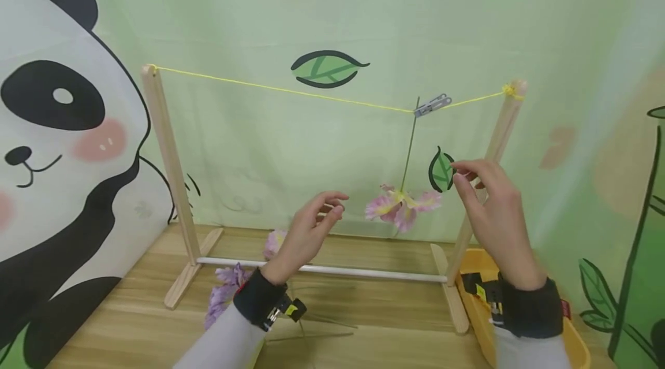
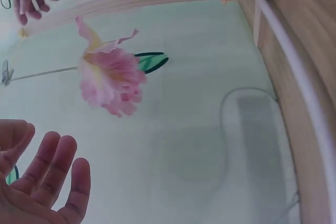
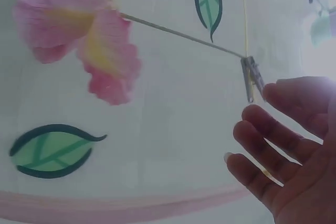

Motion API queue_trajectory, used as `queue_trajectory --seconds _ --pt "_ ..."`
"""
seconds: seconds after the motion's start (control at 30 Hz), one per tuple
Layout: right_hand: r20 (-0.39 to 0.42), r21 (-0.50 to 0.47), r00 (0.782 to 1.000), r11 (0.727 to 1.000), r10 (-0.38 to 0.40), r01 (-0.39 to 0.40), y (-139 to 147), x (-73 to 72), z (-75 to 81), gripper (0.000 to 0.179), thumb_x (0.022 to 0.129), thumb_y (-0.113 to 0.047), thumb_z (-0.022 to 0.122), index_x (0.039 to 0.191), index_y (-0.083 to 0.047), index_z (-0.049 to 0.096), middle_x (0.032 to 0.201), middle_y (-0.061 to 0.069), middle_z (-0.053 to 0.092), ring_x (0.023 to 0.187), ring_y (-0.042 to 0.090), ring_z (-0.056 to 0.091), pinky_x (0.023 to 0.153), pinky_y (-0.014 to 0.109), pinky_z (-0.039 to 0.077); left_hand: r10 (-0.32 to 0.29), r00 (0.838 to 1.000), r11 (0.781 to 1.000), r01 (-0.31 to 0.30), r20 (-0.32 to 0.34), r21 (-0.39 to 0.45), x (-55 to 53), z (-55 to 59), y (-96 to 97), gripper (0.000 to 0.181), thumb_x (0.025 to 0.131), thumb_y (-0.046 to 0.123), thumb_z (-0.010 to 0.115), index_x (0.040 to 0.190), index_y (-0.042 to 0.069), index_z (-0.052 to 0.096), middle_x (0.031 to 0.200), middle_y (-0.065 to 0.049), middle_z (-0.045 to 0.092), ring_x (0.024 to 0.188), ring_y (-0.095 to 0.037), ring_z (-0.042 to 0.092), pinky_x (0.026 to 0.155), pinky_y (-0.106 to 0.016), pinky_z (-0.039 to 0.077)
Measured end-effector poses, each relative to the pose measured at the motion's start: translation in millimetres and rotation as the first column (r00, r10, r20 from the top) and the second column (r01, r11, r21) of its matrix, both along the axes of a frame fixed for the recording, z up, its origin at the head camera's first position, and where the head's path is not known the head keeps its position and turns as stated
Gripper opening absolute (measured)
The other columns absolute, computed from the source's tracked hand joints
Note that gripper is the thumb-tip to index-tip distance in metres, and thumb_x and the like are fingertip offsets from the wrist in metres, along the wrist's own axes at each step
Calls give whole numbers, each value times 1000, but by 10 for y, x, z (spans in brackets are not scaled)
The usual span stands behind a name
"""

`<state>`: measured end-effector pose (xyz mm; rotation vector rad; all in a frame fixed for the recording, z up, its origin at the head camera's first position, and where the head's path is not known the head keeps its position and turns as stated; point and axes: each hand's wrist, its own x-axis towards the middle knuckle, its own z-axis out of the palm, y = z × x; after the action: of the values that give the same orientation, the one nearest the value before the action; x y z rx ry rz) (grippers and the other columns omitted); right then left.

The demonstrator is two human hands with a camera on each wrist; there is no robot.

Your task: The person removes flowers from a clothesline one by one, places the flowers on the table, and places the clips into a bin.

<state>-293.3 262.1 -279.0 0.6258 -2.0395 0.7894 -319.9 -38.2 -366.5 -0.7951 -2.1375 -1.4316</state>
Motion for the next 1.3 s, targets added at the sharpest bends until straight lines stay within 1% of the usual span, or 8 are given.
queue_trajectory --seconds 0.17,0.33,0.5,0.67,0.7,1.03,1.17,1.3 --pt "-49 36 999 999 13 -11 -51 -79 289 25 92 -2 61 117 -1 64 103 16 61 94 23 49 83 26 33 -10 999 999 7 -46 -52 -135 269 112 27 102 23 49 127 19 56 109 -6 61 95 -12 57 76 -31 52" --pt "-94 90 996 996 -3 11 -70 -159 540 24 90 -1 63 114 1 65 110 23 58 105 38 41 90 51 28 -8 998 997 3 -61 -81 -237 468 239 27 102 24 49 127 17 56 107 -4 60 94 -14 56 75 -28 51" --pt "-114 171 993 985 -12 32 -76 -244 823 24 91 -2 62 115 1 64 117 25 55 114 42 35 96 62 21 -81 996 995 80 -23 -61 -276 638 402 30 101 18 51 130 12 54 109 -7 59 99 -17 56 82 -29 49" --pt "-7 297 1000 954 -30 31 -94 -343 1046 27 95 -7 58 122 -1 59 123 26 52 123 45 33 102 64 18 -125 992 991 125 15 -37 -359 732 568 35 100 19 53 134 10 51 115 -11 59 105 -18 55 89 -30 48" --pt "12 317 999 948 -33 28 -94 -364 1071 28 95 -7 58 122 -1 59 124 26 52 123 46 33 103 64 18 -128 992 991 129 13 -34 -413 720 605 36 99 19 54 134 11 50 115 -10 59 106 -17 55 89 -29 48" --pt "121 490 987 871 -102 30 -116 -536 1256 33 99 -14 53 129 -1 54 126 28 53 122 50 35 98 67 25 -201 972 979 204 122 -16 -486 882 947 48 99 21 54 144 21 37 126 -9 62 113 -17 58 93 -32 49" --pt "159 528 978 849 -137 33 -130 -574 1280 31 101 -14 49 128 -2 55 124 27 54 117 50 37 92 67 28 -193 972 980 198 136 -25 -465 884 1055 48 99 14 54 144 18 37 117 -7 66 107 -15 60 88 -28 50" --pt "134 538 982 842 -134 42 -141 -594 1285 26 99 -10 52 121 -1 61 115 24 58 110 49 41 86 65 31 -147 985 988 150 88 -33 -454 863 1100 47 98 10 55 141 17 40 105 -5 67 95 -11 62 79 -21 50"
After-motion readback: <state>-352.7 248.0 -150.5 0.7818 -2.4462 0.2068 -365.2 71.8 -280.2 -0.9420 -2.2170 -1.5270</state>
